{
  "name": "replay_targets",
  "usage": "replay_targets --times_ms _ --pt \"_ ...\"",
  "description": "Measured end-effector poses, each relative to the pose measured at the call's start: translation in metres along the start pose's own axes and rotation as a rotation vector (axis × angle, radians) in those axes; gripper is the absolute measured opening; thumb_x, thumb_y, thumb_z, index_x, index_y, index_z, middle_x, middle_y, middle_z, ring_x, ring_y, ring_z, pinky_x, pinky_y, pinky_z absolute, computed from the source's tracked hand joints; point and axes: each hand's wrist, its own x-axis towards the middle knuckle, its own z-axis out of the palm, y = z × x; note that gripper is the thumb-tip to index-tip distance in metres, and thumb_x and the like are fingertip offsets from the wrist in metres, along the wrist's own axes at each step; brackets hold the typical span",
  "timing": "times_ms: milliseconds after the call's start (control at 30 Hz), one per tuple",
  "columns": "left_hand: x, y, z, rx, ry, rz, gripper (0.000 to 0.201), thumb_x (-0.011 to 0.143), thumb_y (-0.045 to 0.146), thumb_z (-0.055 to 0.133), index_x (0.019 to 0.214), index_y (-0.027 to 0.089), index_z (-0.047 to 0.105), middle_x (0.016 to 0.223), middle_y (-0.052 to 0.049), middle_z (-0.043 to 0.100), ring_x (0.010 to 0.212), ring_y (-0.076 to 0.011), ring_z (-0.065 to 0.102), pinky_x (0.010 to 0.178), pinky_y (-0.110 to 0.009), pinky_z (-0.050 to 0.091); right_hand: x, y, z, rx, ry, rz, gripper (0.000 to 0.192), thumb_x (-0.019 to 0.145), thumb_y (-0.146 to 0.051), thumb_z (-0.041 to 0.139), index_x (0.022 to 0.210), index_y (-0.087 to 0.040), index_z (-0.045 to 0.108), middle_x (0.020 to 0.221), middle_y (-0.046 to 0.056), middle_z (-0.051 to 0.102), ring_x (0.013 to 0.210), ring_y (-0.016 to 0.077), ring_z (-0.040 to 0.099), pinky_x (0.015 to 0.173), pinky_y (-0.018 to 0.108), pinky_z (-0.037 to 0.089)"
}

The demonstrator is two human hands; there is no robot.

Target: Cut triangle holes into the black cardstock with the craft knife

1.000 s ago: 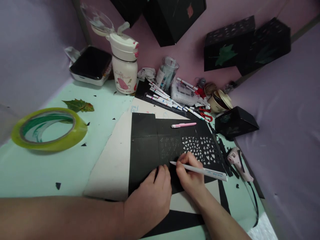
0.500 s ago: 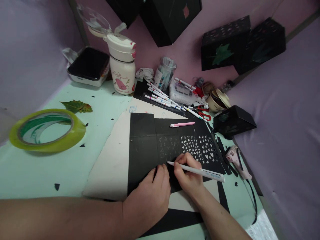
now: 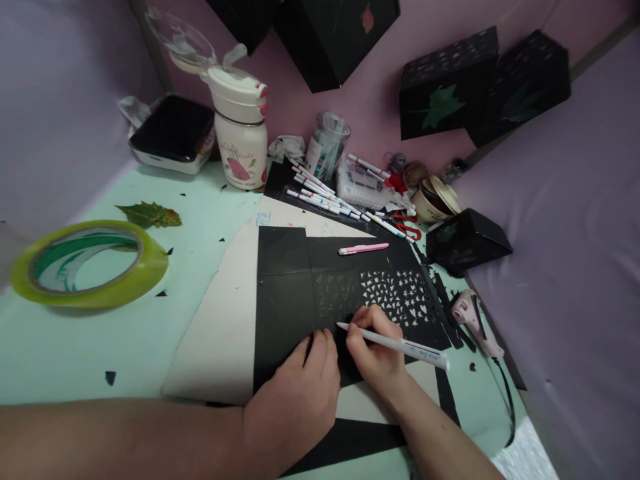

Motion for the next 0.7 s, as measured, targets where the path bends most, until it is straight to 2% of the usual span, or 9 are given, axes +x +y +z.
replay_targets --times_ms 100,300,500,633,700 --pt "0.000 0.000 -0.001 0.007 0.004 -0.006 0.034 0.087 0.020 0.048 0.107 0.004 0.070 0.111 -0.019 0.070 0.100 -0.0291 0.065 0.089 -0.040 0.046 0.000 0.000 -0.001 0.049 0.017 0.001 0.023 0.082 -0.012 0.055 0.068 -0.023 0.041 0.063 -0.004 0.051 0.055 0.0117 0.050 0.052 0.025 0.041" --pt "0.001 0.001 -0.001 0.013 0.017 -0.021 0.034 0.085 0.022 0.054 0.107 0.001 0.070 0.110 -0.020 0.070 0.099 -0.0292 0.066 0.087 -0.038 0.049 -0.004 0.002 -0.002 0.228 0.211 0.002 0.019 0.084 -0.012 0.054 0.073 -0.023 0.044 0.064 -0.004 0.049 0.056 0.0129 0.048 0.053 0.027 0.040" --pt "-0.002 0.004 -0.003 0.024 0.027 -0.033 0.037 0.088 0.026 0.055 0.112 0.002 0.069 0.114 -0.020 0.069 0.102 -0.0294 0.066 0.087 -0.038 0.051 0.001 -0.007 -0.009 0.265 0.288 -0.051 0.013 0.088 -0.016 0.054 0.079 -0.023 0.050 0.067 -0.003 0.054 0.062 0.0146 0.053 0.058 0.029 0.043" --pt "-0.006 0.007 -0.006 0.026 0.035 -0.050 0.038 0.088 0.029 0.057 0.110 0.000 0.070 0.113 -0.022 0.069 0.103 -0.0310 0.066 0.088 -0.040 0.051 0.002 -0.017 -0.024 0.110 0.399 0.065 0.001 0.088 -0.021 0.059 0.088 -0.022 0.060 0.077 0.000 0.059 0.066 0.0147 0.056 0.059 0.029 0.045" --pt "-0.007 0.008 -0.007 0.022 0.018 -0.069 0.040 0.086 0.032 0.061 0.109 0.000 0.070 0.113 -0.024 0.068 0.104 -0.0328 0.066 0.088 -0.041 0.052 0.000 -0.019 -0.032 0.079 0.434 0.162 0.006 0.088 -0.026 0.061 0.091 -0.021 0.063 0.076 0.000 0.059 0.064 0.0141 0.056 0.057 0.028 0.046"
